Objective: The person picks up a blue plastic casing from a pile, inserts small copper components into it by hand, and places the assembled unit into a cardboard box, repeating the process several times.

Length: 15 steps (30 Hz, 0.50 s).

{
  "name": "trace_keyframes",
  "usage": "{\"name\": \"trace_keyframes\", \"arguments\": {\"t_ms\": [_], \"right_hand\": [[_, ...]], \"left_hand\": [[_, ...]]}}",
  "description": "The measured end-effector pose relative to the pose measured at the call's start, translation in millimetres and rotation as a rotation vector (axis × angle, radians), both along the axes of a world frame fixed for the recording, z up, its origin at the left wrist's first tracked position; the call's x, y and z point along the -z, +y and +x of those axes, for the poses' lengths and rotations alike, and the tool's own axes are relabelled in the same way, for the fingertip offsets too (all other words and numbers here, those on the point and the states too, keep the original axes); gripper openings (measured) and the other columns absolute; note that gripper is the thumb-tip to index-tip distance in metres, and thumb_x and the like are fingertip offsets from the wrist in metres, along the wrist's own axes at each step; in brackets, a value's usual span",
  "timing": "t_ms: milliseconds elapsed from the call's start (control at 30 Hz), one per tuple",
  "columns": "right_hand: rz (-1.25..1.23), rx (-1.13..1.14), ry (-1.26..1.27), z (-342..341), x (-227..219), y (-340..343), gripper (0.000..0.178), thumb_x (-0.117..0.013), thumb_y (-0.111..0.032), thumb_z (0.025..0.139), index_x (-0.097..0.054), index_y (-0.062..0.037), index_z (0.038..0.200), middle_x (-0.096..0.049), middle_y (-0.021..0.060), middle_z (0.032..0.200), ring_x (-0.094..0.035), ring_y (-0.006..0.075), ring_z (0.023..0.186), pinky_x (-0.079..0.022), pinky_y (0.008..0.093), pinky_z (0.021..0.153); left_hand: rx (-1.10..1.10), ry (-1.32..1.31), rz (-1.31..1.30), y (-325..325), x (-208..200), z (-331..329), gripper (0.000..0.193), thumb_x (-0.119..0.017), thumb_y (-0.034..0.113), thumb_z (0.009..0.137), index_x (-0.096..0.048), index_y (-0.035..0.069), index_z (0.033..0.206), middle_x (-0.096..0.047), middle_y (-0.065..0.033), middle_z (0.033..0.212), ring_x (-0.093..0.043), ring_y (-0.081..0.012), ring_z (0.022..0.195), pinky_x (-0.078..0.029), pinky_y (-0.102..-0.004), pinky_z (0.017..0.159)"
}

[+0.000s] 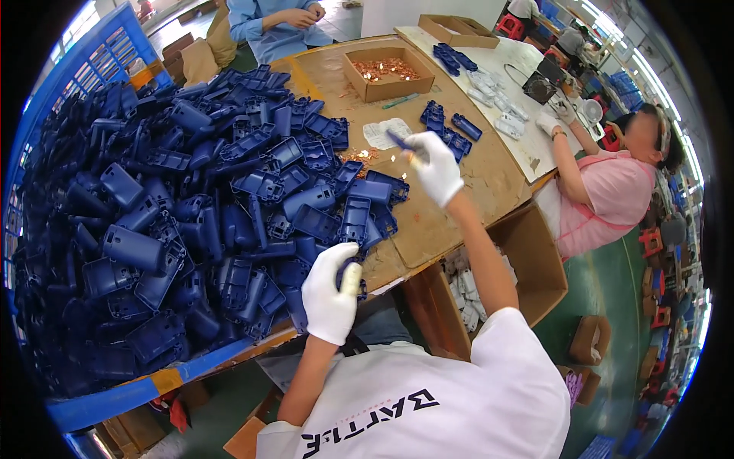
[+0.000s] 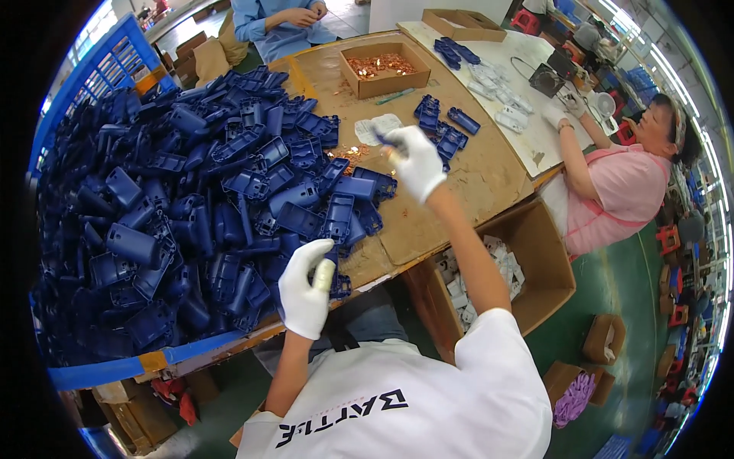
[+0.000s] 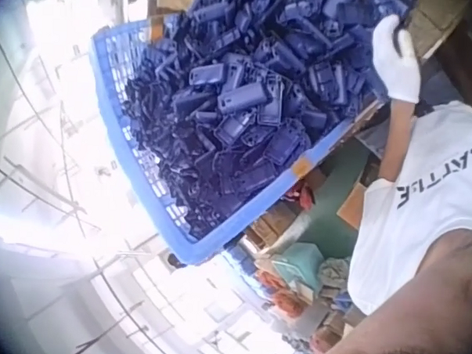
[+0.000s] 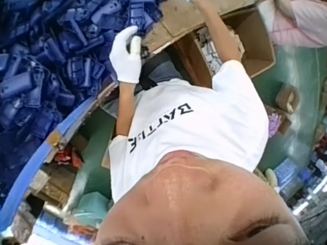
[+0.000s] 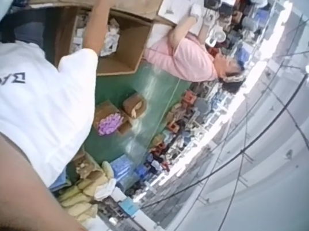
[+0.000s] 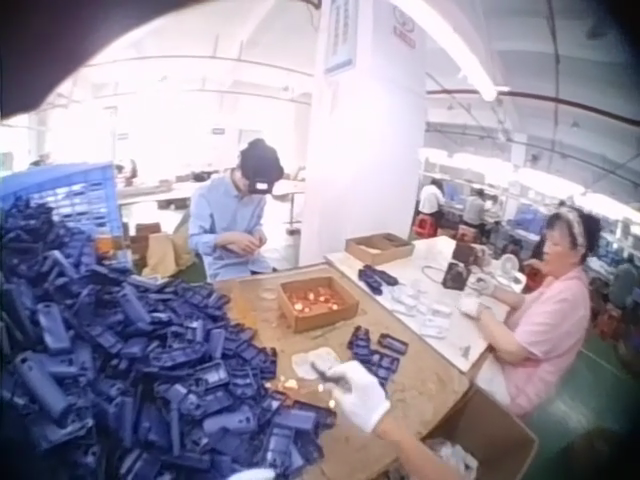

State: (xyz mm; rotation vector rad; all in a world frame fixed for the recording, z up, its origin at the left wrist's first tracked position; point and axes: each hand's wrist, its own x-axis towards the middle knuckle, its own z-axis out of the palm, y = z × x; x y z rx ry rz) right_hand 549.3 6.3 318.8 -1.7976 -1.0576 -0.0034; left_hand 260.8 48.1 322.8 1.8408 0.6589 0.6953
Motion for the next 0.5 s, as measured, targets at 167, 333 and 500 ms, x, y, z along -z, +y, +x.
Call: {"name": "trace_keyframes", "arguments": {"t_ms": [167, 333, 500], "right_hand": [[0.000, -0.652, -0.235, -118.0, -39.8, -28.5, 0.019, -0.071, -0.008, 0.078, -0.062, -0.0078, 0.095, -0.062, 0.0105, 0.093, -0.061, 0.0303, 0.089, -0.051, 0.0383, 0.081], [-0.113, -1.007, 0.256, -80.3, -36.9, -23.8, 0.009, -0.071, -0.010, 0.084, -0.071, -0.0041, 0.091, -0.069, 0.0091, 0.095, -0.066, 0.0179, 0.083, -0.053, 0.0322, 0.078], [-0.439, -0.005, -0.554, 56.1, 26.9, 9.1, 0.020, -0.063, -0.004, 0.080, -0.069, -0.0127, 0.097, -0.065, 0.0070, 0.108, -0.065, 0.0289, 0.098, -0.054, 0.0390, 0.082]], "left_hand": [[0.326, -0.605, -1.380, 26.4, -5.3, 7.8, 0.049, -0.050, 0.033, 0.102, -0.046, -0.003, 0.135, -0.059, -0.0182, 0.125, -0.063, -0.0283, 0.108, -0.055, -0.0421, 0.091], [-0.013, -0.256, -1.025, 13.1, 7.4, -5.4, 0.015, -0.055, 0.004, 0.091, -0.056, 0.004, 0.106, -0.063, -0.0084, 0.094, -0.066, -0.0189, 0.078, -0.059, -0.0360, 0.067], [0.016, -0.207, -0.959, 6.8, -11.3, -19.1, 0.017, -0.056, 0.006, 0.093, -0.053, 0.003, 0.110, -0.060, -0.0079, 0.086, -0.061, -0.0154, 0.067, -0.052, -0.0295, 0.058]]}}
